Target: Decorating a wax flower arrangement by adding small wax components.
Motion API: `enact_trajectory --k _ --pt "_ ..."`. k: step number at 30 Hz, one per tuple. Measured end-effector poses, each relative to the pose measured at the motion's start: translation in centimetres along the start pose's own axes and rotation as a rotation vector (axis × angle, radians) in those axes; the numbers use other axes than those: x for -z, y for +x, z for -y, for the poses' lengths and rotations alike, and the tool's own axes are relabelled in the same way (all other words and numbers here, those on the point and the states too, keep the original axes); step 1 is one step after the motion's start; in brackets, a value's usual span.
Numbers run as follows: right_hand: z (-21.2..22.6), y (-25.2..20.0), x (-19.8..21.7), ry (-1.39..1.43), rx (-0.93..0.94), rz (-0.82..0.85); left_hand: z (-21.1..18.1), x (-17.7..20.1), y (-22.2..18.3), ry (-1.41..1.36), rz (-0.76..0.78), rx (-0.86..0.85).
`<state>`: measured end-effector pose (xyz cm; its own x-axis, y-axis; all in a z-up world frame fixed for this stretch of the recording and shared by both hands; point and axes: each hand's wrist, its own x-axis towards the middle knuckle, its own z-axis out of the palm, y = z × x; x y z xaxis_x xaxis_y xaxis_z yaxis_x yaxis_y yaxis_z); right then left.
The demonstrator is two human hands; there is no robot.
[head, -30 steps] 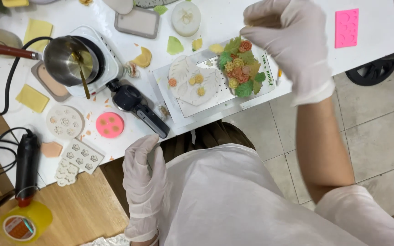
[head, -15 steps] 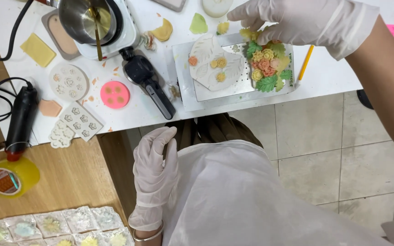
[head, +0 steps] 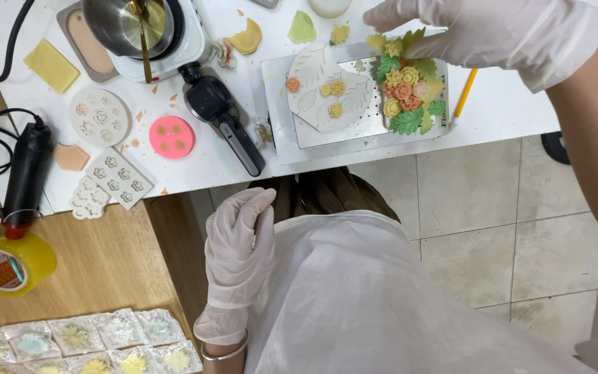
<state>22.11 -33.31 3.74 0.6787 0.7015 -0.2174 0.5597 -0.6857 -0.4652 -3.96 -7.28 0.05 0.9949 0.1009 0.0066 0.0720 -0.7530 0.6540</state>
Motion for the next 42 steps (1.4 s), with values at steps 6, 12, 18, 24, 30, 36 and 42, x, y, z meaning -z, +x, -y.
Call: enact_trajectory --k 6,12,18,24,30,36,42 --pt "-0.1 0.0 -1.0 0.05 -0.091 0.092 -0.1 0.3 0.1 0.038 0.015 -0.059" --pt "-1.1 -6.4 -2.3 0.252 -0.036 -0.219 0.1 0.6 0.1 0.008 0.054 -0.071" --pt "0.5 -12.7 -8.9 0.6 -0.343 -0.608 0.0 -0.1 0.3 0.058 0.065 -0.109" --pt "2.3 -12.6 -14.3 0.674 -0.297 -0.867 -1.1 -0.5 1.1 0.098 0.118 -0.194" --pt "2.4 -11.8 -14.9 0.593 -0.388 -0.865 -0.8 -0.4 1.0 0.092 0.159 -0.209" --pt "2.2 -11.8 -15.1 0.585 -0.378 -0.877 -1.0 -0.5 0.8 0.127 0.142 -0.23" --pt "2.2 -12.2 -15.1 0.57 -0.378 -0.873 -0.9 -0.6 1.0 0.093 0.15 -0.221"
